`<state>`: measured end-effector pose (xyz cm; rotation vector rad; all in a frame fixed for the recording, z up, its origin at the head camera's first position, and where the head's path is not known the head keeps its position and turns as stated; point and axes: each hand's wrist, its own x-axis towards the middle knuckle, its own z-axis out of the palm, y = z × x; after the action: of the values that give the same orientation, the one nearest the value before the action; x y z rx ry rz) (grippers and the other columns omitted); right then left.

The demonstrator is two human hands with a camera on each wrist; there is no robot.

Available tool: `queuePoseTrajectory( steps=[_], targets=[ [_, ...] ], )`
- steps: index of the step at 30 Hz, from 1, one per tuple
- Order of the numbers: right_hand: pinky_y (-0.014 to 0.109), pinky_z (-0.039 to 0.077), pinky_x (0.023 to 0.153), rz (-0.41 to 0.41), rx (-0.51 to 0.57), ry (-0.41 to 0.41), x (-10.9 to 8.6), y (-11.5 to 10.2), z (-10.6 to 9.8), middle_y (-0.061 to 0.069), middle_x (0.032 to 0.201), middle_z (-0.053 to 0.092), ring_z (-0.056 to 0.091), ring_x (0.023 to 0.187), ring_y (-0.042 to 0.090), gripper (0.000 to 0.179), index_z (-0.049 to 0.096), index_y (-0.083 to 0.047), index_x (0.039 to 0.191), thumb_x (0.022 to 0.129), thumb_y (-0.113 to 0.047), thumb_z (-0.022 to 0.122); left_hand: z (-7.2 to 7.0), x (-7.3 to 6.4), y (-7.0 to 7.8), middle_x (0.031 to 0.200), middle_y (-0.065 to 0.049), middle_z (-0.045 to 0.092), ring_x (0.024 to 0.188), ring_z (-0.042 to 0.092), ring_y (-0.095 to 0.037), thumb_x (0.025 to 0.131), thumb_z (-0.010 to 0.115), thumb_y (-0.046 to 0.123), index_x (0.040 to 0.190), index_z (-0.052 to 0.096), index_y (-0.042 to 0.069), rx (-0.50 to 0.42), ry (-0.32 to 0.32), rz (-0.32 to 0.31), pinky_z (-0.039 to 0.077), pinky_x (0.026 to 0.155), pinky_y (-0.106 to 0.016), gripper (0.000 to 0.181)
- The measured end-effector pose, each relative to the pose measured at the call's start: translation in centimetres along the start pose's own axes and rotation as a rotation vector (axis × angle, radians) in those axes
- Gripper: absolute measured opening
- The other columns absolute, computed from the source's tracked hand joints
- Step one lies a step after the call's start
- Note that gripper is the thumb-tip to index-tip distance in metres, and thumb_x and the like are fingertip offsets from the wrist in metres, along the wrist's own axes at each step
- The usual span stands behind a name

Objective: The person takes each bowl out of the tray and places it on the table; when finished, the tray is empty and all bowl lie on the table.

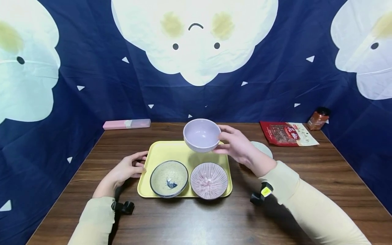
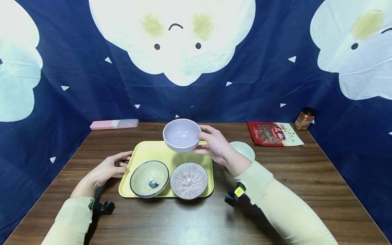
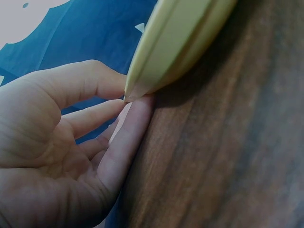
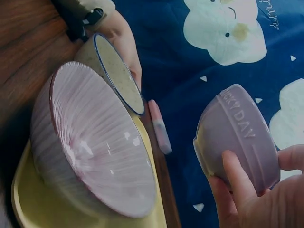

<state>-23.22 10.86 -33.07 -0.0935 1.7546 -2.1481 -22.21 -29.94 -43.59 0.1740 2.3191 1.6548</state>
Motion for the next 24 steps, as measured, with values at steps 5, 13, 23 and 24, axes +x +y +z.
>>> queuePoseTrajectory(
  steps=[5,13,23,24],
  targets=[
    [0.036,0.059,0.082,-0.028,-0.017,0.021,-1.6,-0.9,-2.5,0.024,0.137,0.045,0.067,0.094,0.027,0.057,0.033,0.0,0.154,0.098,-0.003,0.046,0.2,0.0,0.2,0.137,-0.026,0.044,0.097,0.057,-0.017,0.084,0.064,-0.006,0.155,0.033,-0.004,-0.008,-0.007,0.005,0.06,0.075,-0.037,0.078],
    [0.038,0.059,0.084,-0.043,0.021,0.059,-4.5,-1.6,-6.4,0.025,0.147,0.031,0.067,0.098,0.027,0.054,0.035,-0.003,0.151,0.099,-0.001,0.046,0.1,0.0,0.1,0.137,-0.027,0.044,0.098,0.057,-0.018,0.084,0.065,-0.006,0.156,0.034,-0.003,-0.003,-0.002,-0.004,0.059,0.075,-0.037,0.078],
    [0.04,0.058,0.085,-0.05,0.076,0.081,-7.8,-1.2,-12.0,0.014,0.132,0.045,0.068,0.1,0.023,0.041,0.047,-0.014,0.139,0.101,0.001,0.047,0.1,-0.2,0.0,0.137,-0.028,0.043,0.098,0.056,-0.018,0.084,0.065,-0.007,0.156,0.032,-0.005,-0.028,-0.008,0.001,0.06,0.075,-0.037,0.079],
    [0.04,0.058,0.085,-0.051,0.087,0.088,-8.1,-1.1,-12.7,0.011,0.129,0.048,0.068,0.1,0.024,0.04,0.048,-0.016,0.137,0.101,0.002,0.047,0.2,-0.2,0.0,0.138,-0.028,0.043,0.098,0.056,-0.019,0.084,0.065,-0.007,0.156,0.032,-0.006,-0.029,-0.012,0.005,0.06,0.075,-0.037,0.079]
  ],
)
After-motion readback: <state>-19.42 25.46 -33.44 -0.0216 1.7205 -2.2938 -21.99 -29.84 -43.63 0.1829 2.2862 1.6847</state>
